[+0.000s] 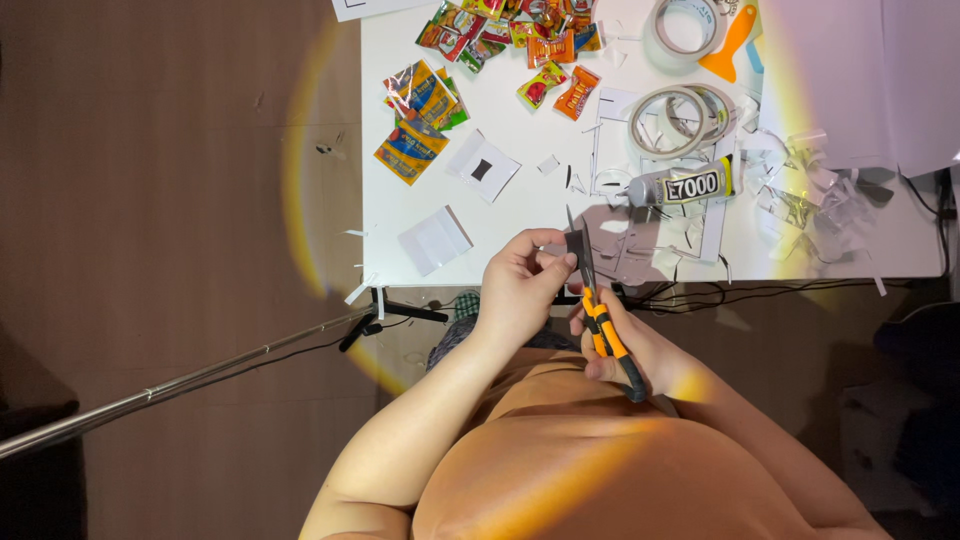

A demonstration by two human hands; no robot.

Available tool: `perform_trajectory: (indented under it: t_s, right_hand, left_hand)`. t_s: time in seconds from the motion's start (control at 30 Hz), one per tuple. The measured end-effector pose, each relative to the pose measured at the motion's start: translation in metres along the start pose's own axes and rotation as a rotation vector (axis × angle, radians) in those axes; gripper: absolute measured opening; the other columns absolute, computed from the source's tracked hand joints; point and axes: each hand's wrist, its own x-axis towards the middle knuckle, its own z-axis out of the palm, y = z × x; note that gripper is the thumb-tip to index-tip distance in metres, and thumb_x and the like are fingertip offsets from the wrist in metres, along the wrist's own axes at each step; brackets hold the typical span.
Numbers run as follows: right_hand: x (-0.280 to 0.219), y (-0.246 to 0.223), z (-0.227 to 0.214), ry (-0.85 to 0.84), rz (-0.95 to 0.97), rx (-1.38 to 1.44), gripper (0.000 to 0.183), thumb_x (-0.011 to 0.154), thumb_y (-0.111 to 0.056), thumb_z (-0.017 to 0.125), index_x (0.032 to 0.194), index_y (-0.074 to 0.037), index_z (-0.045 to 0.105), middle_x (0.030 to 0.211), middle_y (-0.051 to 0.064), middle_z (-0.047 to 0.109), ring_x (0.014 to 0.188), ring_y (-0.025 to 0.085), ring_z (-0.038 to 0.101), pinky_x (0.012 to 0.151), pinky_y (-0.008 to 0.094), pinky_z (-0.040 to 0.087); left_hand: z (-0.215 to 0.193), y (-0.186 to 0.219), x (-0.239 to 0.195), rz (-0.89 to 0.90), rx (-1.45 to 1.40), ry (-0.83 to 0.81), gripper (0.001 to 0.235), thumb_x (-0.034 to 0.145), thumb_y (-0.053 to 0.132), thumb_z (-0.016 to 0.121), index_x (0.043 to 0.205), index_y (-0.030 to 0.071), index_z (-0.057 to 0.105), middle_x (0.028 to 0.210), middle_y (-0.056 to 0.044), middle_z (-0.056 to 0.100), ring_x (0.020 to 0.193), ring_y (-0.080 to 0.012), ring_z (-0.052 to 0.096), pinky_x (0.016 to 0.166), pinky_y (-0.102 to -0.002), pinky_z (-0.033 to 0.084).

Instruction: The person cuts small black strips with scissors, folds an orange candy wrapper, and applies glue to attach the strips to the wrapper. They then handle tape and additional small pieces on the table.

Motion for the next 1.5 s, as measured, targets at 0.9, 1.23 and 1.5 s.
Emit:
perform_trajectory:
  t_s: [0.9,1.23,1.5]
  right_hand:
    - [-0.017,0.011,-0.011,0.053,0.037,-0.240,0.097,0.080,-0.027,0.086,0.145,0.010,0.024,0.097,0.014,0.063,0.076,0.021,0.071,0.071,0.038,0.060]
    - [-0.016,0.011,-0.010,0.134,0.012,-0.350,0.079,0.082,-0.030,0.082,0.137,0.004,0.036,0.091,0.011,0.066,0.075,0.021,0.073,0.071,0.036,0.060]
    - [-0.012,0.018,-0.013,0.188,-0.017,-0.393,0.075,0.085,-0.026,0.080,0.141,-0.003,0.036,0.086,0.008,0.058,0.071,0.023,0.070,0.068,0.035,0.059]
  left_hand:
    - [0.011,0.000,-0.013,0.076,0.022,0.072,0.020,0.090,0.008,0.074,0.109,0.007,0.074,0.074,-0.008,0.074,0.063,-0.0047,0.060,0.047,-0.018,0.047]
    - [0.018,-0.003,-0.011,0.038,-0.079,0.046,0.023,0.090,0.007,0.074,0.113,0.003,0.072,0.071,-0.007,0.071,0.060,-0.0048,0.057,0.049,-0.019,0.046]
    - [0.023,-0.003,-0.008,-0.031,-0.131,0.015,0.024,0.089,0.009,0.075,0.112,0.004,0.071,0.071,-0.005,0.069,0.061,-0.0036,0.056,0.051,-0.019,0.044]
